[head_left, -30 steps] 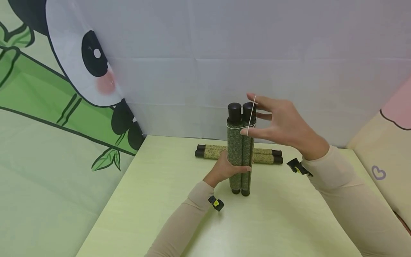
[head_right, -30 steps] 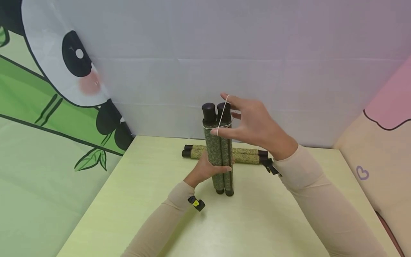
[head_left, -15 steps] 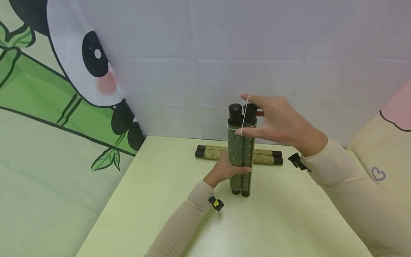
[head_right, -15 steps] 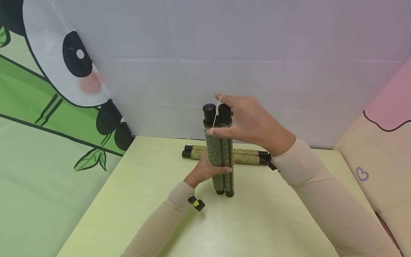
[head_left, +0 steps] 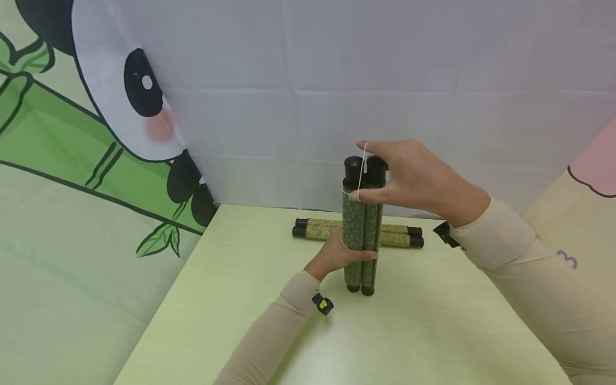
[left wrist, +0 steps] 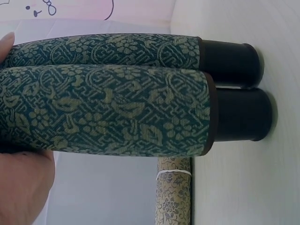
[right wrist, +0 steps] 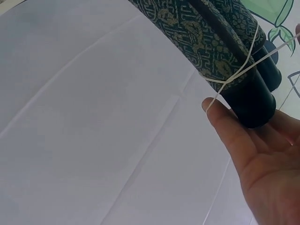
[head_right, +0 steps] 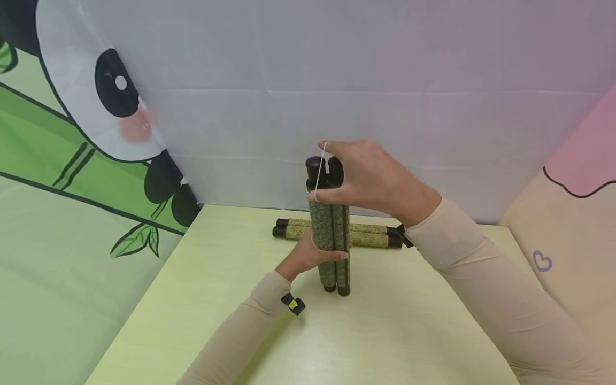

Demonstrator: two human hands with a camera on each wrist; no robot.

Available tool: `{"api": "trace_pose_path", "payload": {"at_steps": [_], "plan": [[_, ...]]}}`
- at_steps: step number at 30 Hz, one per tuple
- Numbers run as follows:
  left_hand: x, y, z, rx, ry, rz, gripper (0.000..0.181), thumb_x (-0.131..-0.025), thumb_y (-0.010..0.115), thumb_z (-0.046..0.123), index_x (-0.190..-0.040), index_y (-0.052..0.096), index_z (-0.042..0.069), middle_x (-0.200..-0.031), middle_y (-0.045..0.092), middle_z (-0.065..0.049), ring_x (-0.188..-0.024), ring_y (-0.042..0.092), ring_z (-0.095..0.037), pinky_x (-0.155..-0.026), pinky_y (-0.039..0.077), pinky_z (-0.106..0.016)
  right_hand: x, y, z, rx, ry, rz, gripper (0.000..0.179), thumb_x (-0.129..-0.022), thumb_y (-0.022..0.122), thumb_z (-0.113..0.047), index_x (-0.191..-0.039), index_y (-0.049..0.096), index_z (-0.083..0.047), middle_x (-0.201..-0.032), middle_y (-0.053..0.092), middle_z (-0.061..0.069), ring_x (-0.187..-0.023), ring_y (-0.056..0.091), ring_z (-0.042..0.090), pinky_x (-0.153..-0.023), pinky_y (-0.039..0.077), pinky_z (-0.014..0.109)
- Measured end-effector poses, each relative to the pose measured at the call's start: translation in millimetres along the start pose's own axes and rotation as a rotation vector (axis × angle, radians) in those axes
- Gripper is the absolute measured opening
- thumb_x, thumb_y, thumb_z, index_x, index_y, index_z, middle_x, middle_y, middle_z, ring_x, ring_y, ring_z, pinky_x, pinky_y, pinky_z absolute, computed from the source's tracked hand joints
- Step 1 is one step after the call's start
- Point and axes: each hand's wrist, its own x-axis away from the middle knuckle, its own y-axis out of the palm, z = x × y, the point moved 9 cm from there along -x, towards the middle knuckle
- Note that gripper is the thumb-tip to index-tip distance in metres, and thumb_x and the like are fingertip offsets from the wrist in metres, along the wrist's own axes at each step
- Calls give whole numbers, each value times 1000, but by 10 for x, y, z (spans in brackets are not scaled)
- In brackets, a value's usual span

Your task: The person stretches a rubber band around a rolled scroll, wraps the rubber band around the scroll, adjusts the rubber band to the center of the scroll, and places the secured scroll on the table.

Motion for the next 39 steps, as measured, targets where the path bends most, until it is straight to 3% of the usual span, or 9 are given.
{"api": "trace_pose_path", "payload": {"at_steps": [4, 8, 15, 22, 28, 39], "plan": [[-3, 2, -8, 4, -10, -1, 45, -83, 86, 31, -122, 66, 21, -110, 71, 1, -104, 66, -17, -95, 53, -37, -32, 4, 4, 17, 29, -40, 88, -81, 83, -52, -148, 51, -6, -141, 60, 10, -98, 65, 24, -90, 51, 44], [-9, -6, -14, -4, -18, 0, 49, -82, 87, 31, -125, 64, 22, -112, 70, 3, -105, 66, -15, -96, 53, -37, -70, 14, -9, 47, 38, -80, 86, -82, 81, -54, -147, 53, -7, -142, 59, 8, -120, 62, 28, -100, 50, 48], [13, 3, 46, -24, 29, -23, 47, -83, 85, 28, -124, 64, 19, -111, 70, 2, -103, 66, -15, -94, 54, -34, -121, 28, -116, 118, -5, -116, 84, -82, 81, -53, -145, 55, -4, -139, 62, 9, -105, 67, 25, -96, 52, 46], [73, 0, 51, -26, 12, -30, 52, -82, 87, 28, -127, 62, 21, -114, 69, 4, -106, 65, -14, -95, 53, -35, -171, 57, -231, 162, -14, -186, 80, -82, 81, -51, -143, 57, -6, -103, 73, 2, -77, 65, 15, -76, 55, 39], [146, -4, 67, -26, 39, -55, 57, -82, 86, 23, -132, 59, 20, -117, 67, 3, -108, 64, -13, -96, 53, -34, -200, 105, -344, 214, 5, -250, 78, -83, 80, -52, -144, 57, -10, -93, 72, -1, -74, 63, 14, -74, 56, 39], [295, -8, 105, -27, 44, -79, 54, -82, 87, 20, -129, 62, 14, -114, 69, 1, -104, 66, -13, -92, 54, -33, -185, 137, -558, 294, 14, -270, 79, -80, 80, -57, -142, 60, -13, -83, 70, -2, -76, 64, 19, -73, 56, 44]]}}
